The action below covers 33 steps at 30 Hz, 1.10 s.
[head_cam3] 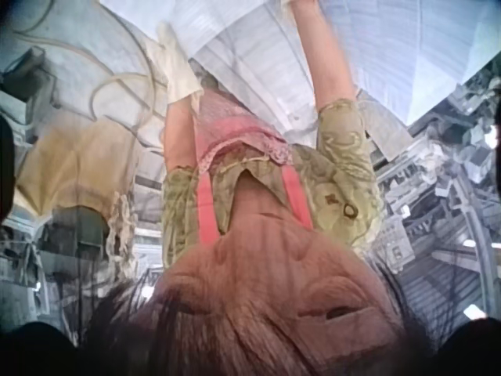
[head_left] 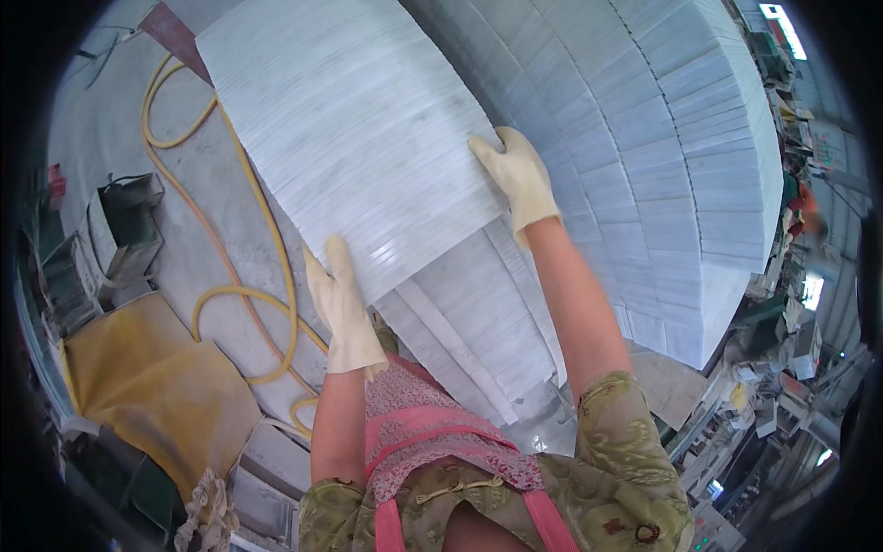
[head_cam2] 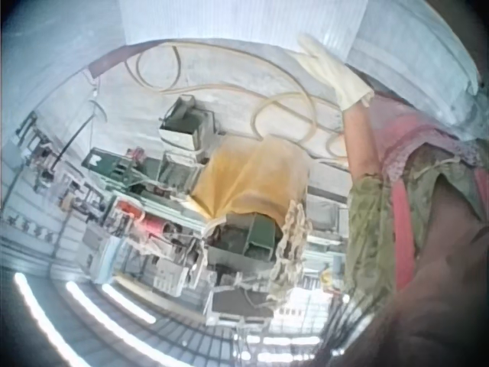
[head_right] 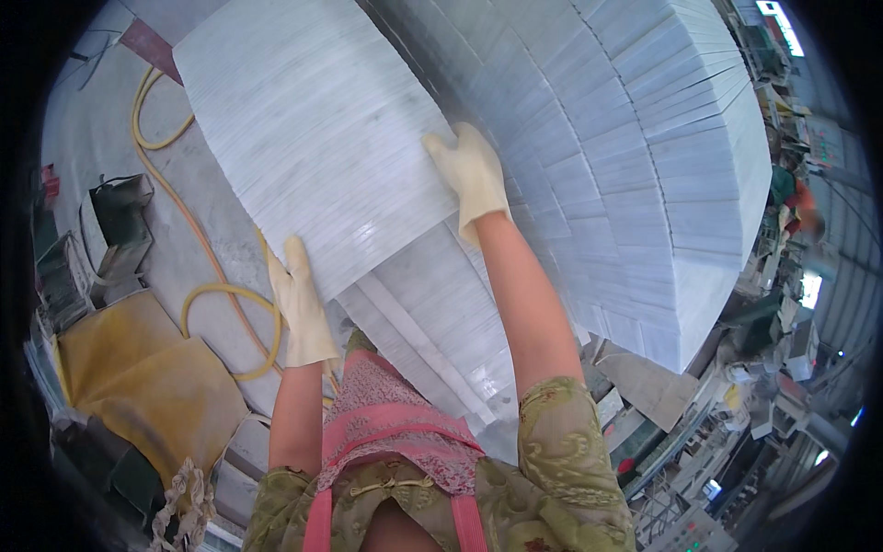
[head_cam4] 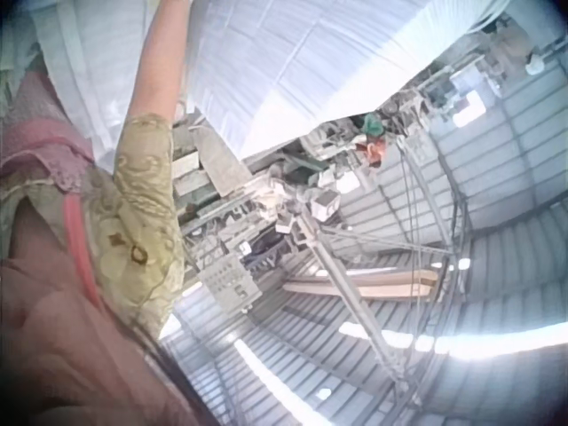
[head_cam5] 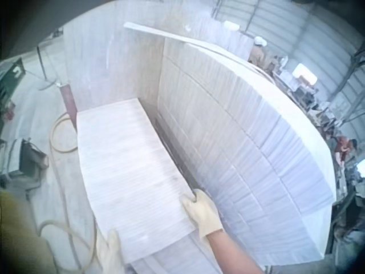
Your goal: The person repeatedly picks up white rectangular plates from a conveyor, wipes them with gloved hands, and stacks them on a pile. The person briefly removes a glove to touch their face, then resumes stacking.
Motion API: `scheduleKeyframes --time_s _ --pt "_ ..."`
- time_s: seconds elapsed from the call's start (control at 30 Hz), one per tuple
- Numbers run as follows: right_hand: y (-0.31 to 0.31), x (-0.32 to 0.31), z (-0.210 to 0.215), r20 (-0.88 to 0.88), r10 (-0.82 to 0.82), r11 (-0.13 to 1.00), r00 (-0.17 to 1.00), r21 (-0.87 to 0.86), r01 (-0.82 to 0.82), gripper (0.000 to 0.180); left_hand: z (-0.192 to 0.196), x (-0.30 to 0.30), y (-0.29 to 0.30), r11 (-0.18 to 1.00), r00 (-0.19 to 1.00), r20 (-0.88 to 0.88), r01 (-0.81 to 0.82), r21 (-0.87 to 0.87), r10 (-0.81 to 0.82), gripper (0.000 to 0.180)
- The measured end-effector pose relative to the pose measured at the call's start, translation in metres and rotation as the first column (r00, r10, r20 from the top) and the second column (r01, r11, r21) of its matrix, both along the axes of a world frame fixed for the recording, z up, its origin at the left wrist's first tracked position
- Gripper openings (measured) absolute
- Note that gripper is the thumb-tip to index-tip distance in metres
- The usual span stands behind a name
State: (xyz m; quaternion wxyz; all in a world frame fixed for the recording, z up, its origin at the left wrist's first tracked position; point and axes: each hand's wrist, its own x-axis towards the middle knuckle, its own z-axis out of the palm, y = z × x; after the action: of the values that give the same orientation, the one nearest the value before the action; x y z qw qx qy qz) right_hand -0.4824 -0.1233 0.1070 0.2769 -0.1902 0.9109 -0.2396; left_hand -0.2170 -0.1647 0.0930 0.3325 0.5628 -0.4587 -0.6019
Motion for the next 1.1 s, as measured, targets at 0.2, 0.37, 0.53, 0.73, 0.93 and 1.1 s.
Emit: scheduleKeyframes --time_s 0.2,0.37,0.53,0.73,0.93,1.1 --pt "-0.003 0.011 -0.013 -0.122 -0.095 0.984 0.988 -0.162 0.075 0.067 -0.020 0.007 0.001 1.000 1.000 -0.012 0.019 0.006 -0.019 0.068" --pt "-0.003 0.011 -0.013 -0.079 -0.076 0.987 0.994 -0.150 0.064 0.064 -0.004 0.001 -0.001 1.000 0.999 0.043 -0.004 0.021 0.003 0.063" --pt "0.004 0.016 -0.001 0.059 -0.047 0.978 0.997 -0.202 0.058 0.062 -0.002 0.004 -0.002 0.999 0.997 0.062 0.044 -0.010 -0.043 0.062" --pt "0.055 -0.021 0.018 0.513 -0.012 0.890 0.858 -0.385 0.242 0.062 -0.013 0.032 -0.010 0.958 0.975 -0.220 0.063 0.281 0.001 0.068" --pt "0.109 -0.032 -0.055 0.516 -0.063 0.968 0.854 -0.177 0.179 0.064 -0.065 0.068 0.023 0.945 0.958 0.073 0.257 0.202 -0.276 0.076" --pt "0.112 -0.024 -0.074 0.025 0.070 0.986 0.997 -0.153 -0.065 0.062 -0.058 0.053 0.037 0.894 0.793 0.435 0.444 0.064 -0.425 0.070"
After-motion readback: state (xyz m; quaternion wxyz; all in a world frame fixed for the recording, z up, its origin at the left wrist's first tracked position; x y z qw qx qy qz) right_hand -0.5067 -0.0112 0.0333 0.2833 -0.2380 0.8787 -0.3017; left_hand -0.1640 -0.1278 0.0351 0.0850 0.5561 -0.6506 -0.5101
